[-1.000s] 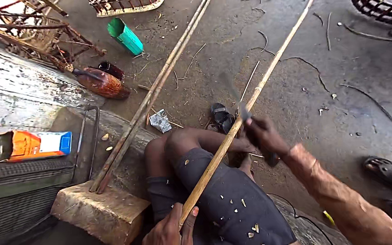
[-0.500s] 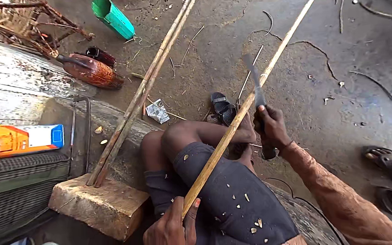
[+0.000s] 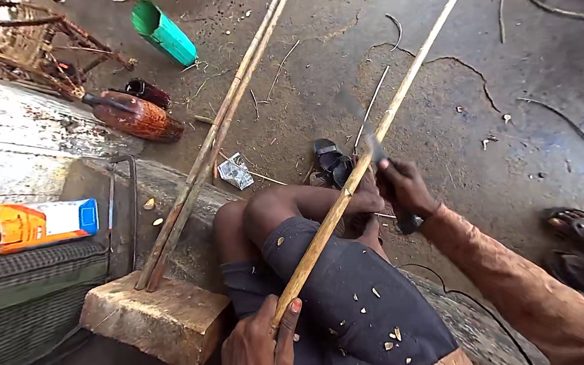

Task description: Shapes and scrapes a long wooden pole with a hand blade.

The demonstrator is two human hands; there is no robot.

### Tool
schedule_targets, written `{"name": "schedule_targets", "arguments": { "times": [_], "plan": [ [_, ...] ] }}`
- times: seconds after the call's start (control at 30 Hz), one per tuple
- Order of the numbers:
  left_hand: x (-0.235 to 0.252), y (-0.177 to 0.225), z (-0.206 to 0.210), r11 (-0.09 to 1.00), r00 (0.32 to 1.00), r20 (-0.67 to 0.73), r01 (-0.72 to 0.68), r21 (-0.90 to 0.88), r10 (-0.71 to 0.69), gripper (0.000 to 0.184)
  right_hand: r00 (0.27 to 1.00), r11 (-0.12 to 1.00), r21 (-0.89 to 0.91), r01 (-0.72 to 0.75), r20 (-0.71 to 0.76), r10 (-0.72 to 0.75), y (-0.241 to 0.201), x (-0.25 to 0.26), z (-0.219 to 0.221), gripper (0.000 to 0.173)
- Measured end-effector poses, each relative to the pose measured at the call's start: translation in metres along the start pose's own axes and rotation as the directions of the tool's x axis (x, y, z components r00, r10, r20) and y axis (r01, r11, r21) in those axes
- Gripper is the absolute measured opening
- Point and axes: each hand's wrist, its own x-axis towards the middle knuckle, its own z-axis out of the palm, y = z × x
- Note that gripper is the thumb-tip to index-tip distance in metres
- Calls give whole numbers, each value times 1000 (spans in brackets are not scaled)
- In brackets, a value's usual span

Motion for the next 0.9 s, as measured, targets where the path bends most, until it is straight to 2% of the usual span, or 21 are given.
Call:
{"name": "schedule_targets", "arguments": {
  "times": [0.03, 0.07, 0.13, 0.17, 0.2, 0.27, 0.3, 0.33, 0.43, 0.47, 0.53, 0.57, 0.6, 0.67, 0.7, 0.73, 0.8, 0.83, 0.87, 0.9],
  "plan": [
    [0, 2, 1, 1000, 1000, -14, 2, 22, -2, 63, 1000, 1000, -24, -12, -12, 12, -3, -1, 2, 34],
    [1, 3, 1, 999, 1000, -24, 3, 34, -2, 62, 999, 993, -110, 32, 42, -28, -11, -11, 12, 33],
    [1, 6, 2, 1000, 999, -33, 11, 26, -10, 62, 943, 913, -324, 249, 294, -154, -29, -37, 36, 25],
    [1, 4, 0, 1000, 1000, -16, 8, 15, -8, 63, 912, 866, -369, 337, 355, -204, -29, -42, 40, 24],
    [4, 2, 0, 1000, 1000, 4, 4, -11, -4, 64, 917, 875, -346, 337, 333, -221, -23, -36, 33, 25],
    [11, -5, -1, 995, 998, 55, 11, -94, -5, 66, 986, 979, -155, 135, 117, -117, -4, -10, 14, 32],
    [11, -10, -1, 992, 997, 77, 7, -126, 3, 67, 997, 994, -85, 72, 34, -69, -1, -7, 13, 33],
    [10, -13, -2, 989, 996, 92, 0, -151, 14, 67, 998, 995, -79, 53, 26, -52, -6, -13, 19, 34],
    [11, -19, -5, 976, 988, 148, -6, -220, 40, 64, 969, 916, -327, 231, 162, -186, -15, -23, 18, 35],
    [9, -17, -5, 979, 989, 143, -9, -206, 40, 64, 973, 916, -333, 225, 128, -193, -10, -20, 9, 31],
    [12, -13, 0, 982, 994, 105, -15, -186, 35, 66, 997, 989, -129, 75, -8, -77, -2, -7, -1, 32],
    [13, -12, 0, 984, 995, 97, -13, -176, 31, 66, 999, 994, -97, 42, 8, -42, -6, -11, 6, 33],
    [15, -11, 0, 985, 995, 92, -10, -172, 26, 66, 993, 988, -139, 73, 105, -59, -15, -23, 18, 32],
    [16, -12, 0, 983, 995, 98, -7, -185, 25, 67, 906, 865, -352, 359, 353, -232, -26, -41, 40, 27],
    [16, -17, 0, 977, 992, 124, -5, -213, 32, 67, 889, 826, -384, 413, 369, -273, -24, -42, 41, 26],
    [19, -21, 0, 965, 987, 155, 3, -263, 40, 66, 918, 869, -337, 363, 290, -270, -16, -34, 34, 26],
    [24, -29, 5, 930, 982, 179, 15, -366, 54, 64, 990, 988, -64, 142, 10, -142, 4, -12, 23, 33],
    [21, -33, 6, 910, 979, 197, 30, -412, 57, 63, 996, 997, 3, 83, -43, -83, 2, -13, 26, 36],
    [19, -35, 3, 887, 970, 236, 55, -459, 62, 60, 996, 996, -24, 89, -12, -89, -6, -19, 30, 38],
    [21, -36, -1, 857, 957, 282, 85, -509, 72, 55, 984, 975, -136, 174, 65, -166, -11, -21, 30, 40]
  ]
}}
